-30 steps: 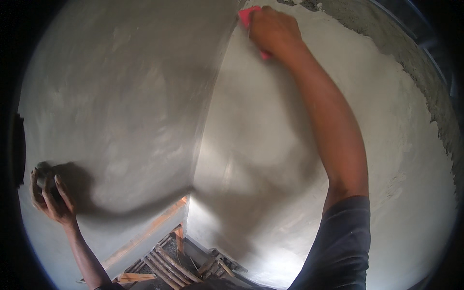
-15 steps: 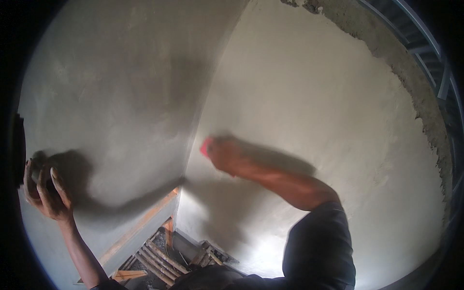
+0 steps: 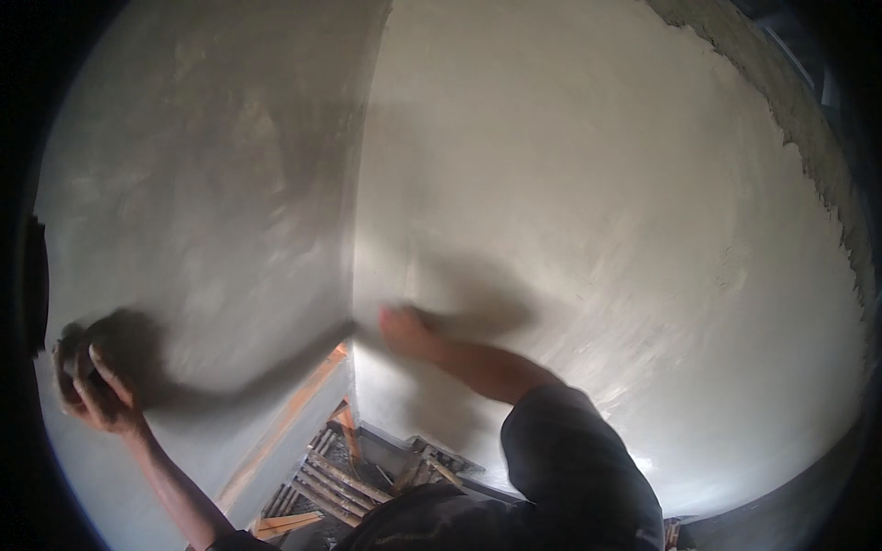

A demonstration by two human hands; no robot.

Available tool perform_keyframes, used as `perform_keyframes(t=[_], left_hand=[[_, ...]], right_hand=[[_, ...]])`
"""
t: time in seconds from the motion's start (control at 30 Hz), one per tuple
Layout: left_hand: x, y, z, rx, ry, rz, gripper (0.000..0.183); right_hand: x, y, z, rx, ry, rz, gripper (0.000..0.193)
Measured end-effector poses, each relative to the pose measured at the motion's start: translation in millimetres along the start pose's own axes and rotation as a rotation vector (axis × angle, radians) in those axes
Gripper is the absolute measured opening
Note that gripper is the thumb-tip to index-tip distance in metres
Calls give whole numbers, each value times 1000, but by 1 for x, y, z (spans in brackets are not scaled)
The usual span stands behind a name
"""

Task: The person smooths a curved ceiling surface using a pink trowel, working in circular and sweeping motions. They occasionally dip the trowel into a yellow container held in the other hand, likely to apply water or compound, then continue smoothing the surface.

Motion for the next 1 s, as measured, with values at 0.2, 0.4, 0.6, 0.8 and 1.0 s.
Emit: perform_keyframes(t=[0.2, 0.4, 0.6, 0.8, 1.0], left_hand=[[-7, -5, 5, -52, 33, -77, 13], [-34, 22, 15, -110, 159, 248, 26], [38, 213, 113, -772, -549, 1335, 27], [83, 334, 49, -915, -515, 1818, 43], [117, 340, -6, -876, -351, 1739, 38]], right_hand=[[-26, -44, 54, 157, -282, -785, 38], [-162, -10, 75, 107, 300, -1811, 36], [-205, -17, 83, -193, 475, -2476, 28], [-227, -10, 94, -221, 681, -2498, 27], [-246, 1, 147, 169, 281, -1896, 38]])
Point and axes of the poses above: each hand's wrist, its own z-axis away from the middle knuckle, its own x-axis out of the palm, y = z × x, the point moved 8 cm from there along -z, towards the middle knuckle, and after that the axes turned 8 degrees about -y, right-handed, at the moved point
